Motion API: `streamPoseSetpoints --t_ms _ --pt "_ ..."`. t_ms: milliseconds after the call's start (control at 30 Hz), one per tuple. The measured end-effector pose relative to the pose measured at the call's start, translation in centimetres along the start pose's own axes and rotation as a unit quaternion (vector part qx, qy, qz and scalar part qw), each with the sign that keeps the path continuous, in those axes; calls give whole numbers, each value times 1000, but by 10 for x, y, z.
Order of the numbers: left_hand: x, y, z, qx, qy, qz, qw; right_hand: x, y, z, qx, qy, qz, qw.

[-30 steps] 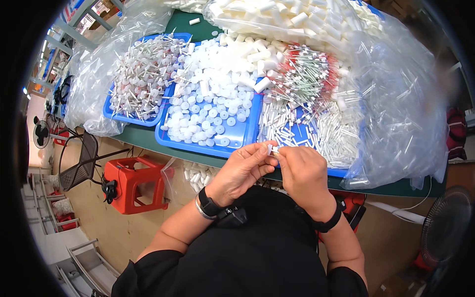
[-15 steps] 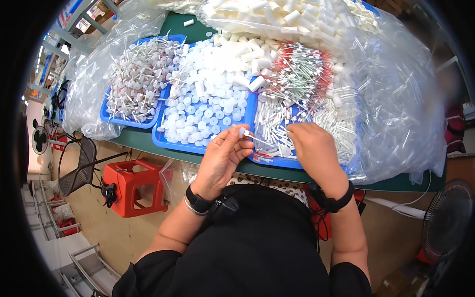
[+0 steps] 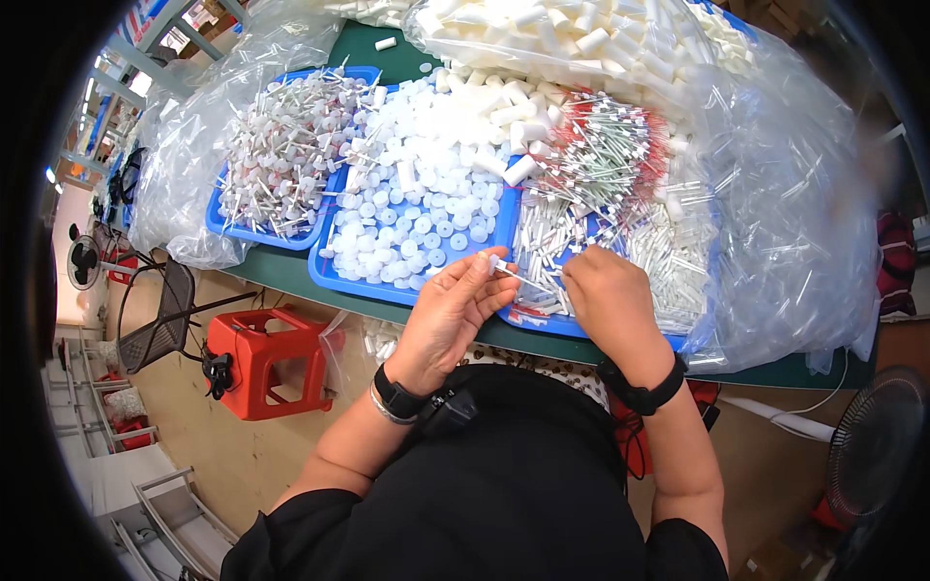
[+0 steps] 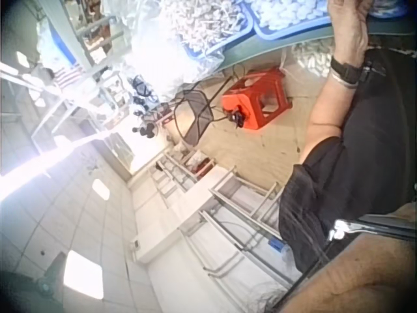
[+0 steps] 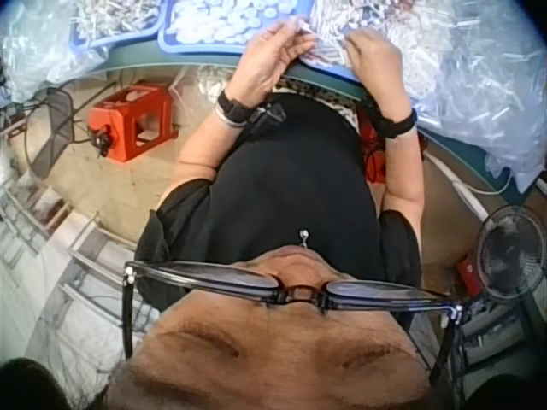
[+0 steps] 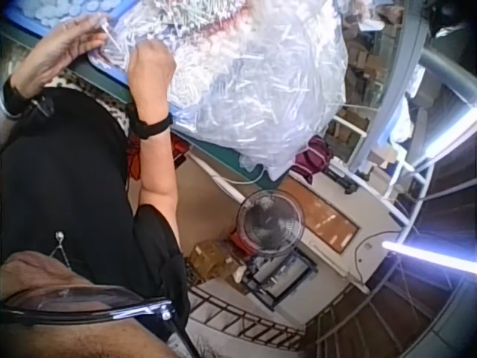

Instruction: The person repeatedly picks up small white plastic caps and clear plastic tubes from blue trays on a green table. They insert the tubes into the caps by hand and place the assembled units into a separate tray. The process is continuous and repetitive throughout the clip.

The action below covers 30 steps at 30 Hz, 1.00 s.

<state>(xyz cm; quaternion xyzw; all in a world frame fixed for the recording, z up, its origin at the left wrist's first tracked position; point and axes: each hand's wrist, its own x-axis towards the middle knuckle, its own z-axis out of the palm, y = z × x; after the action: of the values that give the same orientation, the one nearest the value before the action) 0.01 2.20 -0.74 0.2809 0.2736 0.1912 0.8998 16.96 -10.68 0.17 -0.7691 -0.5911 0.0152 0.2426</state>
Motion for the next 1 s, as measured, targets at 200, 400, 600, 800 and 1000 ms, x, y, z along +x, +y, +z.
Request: streamPoseSetpoints --t_ms 200,400,600,800,1000 --pt "1 1 4 -8 21 22 1000 -3 -20 -23 178 -8 84 980" --pt "2 -2 5 -7 19 28 999 -6 -22 -26 174 13 50 983" --pt "1 -6 4 20 -22 2 1000 -5 -22 -20 175 45 13 983" --pt "-4 -14 6 11 -59 -43 997 -5 -29 -20 424 -102 231 870" --pt "-6 -18 5 12 -56 -42 997 -6 -37 -17 389 -127 211 888"
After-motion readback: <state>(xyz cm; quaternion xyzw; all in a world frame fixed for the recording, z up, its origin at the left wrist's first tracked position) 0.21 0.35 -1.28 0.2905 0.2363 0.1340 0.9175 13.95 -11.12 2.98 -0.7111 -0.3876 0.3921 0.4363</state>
